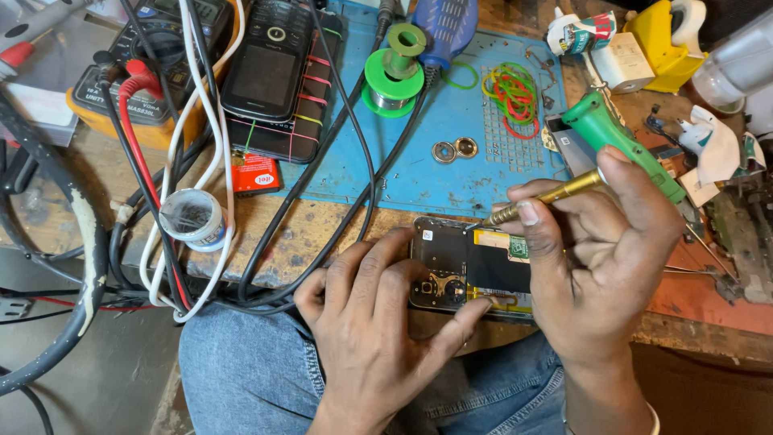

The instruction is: The person uses a soldering iron and tweezers to work on the internal components of a disassembled smartphone. They heat and remove small parts near the camera module and battery area, placing removed pieces on the workbench.

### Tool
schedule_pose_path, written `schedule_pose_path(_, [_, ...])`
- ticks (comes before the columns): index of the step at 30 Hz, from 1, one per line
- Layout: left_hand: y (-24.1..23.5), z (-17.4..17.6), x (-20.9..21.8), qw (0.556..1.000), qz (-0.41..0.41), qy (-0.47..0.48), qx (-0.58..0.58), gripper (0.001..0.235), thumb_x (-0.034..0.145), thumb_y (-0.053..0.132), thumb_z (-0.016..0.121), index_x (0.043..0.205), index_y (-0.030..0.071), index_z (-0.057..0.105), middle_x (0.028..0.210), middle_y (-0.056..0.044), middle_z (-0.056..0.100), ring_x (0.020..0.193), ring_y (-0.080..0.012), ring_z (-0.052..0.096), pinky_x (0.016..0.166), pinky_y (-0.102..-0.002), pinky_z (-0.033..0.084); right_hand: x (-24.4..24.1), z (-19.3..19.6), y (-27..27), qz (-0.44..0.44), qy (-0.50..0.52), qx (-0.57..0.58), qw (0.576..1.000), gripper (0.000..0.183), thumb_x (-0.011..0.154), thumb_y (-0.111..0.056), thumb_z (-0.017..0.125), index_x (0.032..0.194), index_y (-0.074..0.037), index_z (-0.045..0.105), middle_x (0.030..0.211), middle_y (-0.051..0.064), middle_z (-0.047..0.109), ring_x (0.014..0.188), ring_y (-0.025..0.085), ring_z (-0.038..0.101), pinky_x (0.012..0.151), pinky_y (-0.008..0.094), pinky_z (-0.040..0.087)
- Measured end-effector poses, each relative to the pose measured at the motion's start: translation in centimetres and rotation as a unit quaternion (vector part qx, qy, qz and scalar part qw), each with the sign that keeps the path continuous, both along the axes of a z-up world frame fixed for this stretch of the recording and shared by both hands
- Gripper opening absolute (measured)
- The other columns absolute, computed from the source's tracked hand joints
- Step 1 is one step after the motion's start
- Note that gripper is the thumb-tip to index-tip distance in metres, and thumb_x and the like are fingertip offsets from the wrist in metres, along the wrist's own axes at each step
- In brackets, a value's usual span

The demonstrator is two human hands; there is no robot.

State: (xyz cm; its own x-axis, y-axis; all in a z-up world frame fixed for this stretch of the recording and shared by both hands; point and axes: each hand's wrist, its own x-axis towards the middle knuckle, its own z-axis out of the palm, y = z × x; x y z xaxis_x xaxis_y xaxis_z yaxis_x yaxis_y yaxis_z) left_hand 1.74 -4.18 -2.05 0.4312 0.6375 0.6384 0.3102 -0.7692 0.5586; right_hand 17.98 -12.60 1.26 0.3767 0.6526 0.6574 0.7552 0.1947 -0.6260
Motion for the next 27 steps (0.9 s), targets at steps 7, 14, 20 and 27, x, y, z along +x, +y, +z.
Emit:
schedule_pose_path(7, [-0.2,-2.3,1.0,0.998,0.038,-0.017,0.045,0.068,0.083,0.072,0.077,0.112,0.012,0.066,0.131,-0.003,0.069,0.119,-0.0221,0.059,0.104,-0.039,0.029,0.6,-0.3,-0.6,0.023,0.002,-0.019,1.0,0.053,0.116,0.008,0.059,0.152,-0.01,0.025,0.114,0.024,0.068,0.102,0.024,0.074,0.09,0.032,0.065])
schedule_pose_path(14, [-0.1,-2.8,1.1,0.998,0.04,-0.01,0.053,0.068,0.082,0.077,0.075,0.107,0.014,0.066,0.129,-0.001,0.071,0.118,-0.0213,0.059,0.102,-0.038,0.029,0.1,0.0,0.4,0.027,-0.006,-0.016,0.999,0.058,0.107,0.008,0.064,0.146,-0.01,0.026,0.13,0.024,0.056,0.106,0.027,0.072,0.088,0.034,0.068])
schedule_pose_path(20, [0.0,-2.9,1.2,0.998,0.035,-0.012,0.054,0.067,0.083,0.077,0.076,0.105,0.014,0.067,0.128,-0.001,0.071,0.118,-0.0211,0.059,0.103,-0.038,0.029,-0.2,0.0,0.3,0.043,0.005,-0.024,0.999,0.061,0.105,0.013,0.066,0.15,-0.009,0.032,0.128,0.015,0.055,0.104,0.026,0.069,0.093,0.037,0.066])
schedule_pose_path(27, [0.0,-3.1,1.1,0.997,0.036,-0.02,0.06,0.067,0.081,0.077,0.077,0.103,0.014,0.068,0.128,-0.001,0.071,0.117,-0.0212,0.059,0.103,-0.037,0.029,-0.4,4.2,1.9,0.003,-0.092,-0.086,0.992,0.038,0.11,-0.01,0.07,0.133,0.0,0.043,0.114,0.015,0.057,0.094,0.019,0.066,0.08,0.028,0.056])
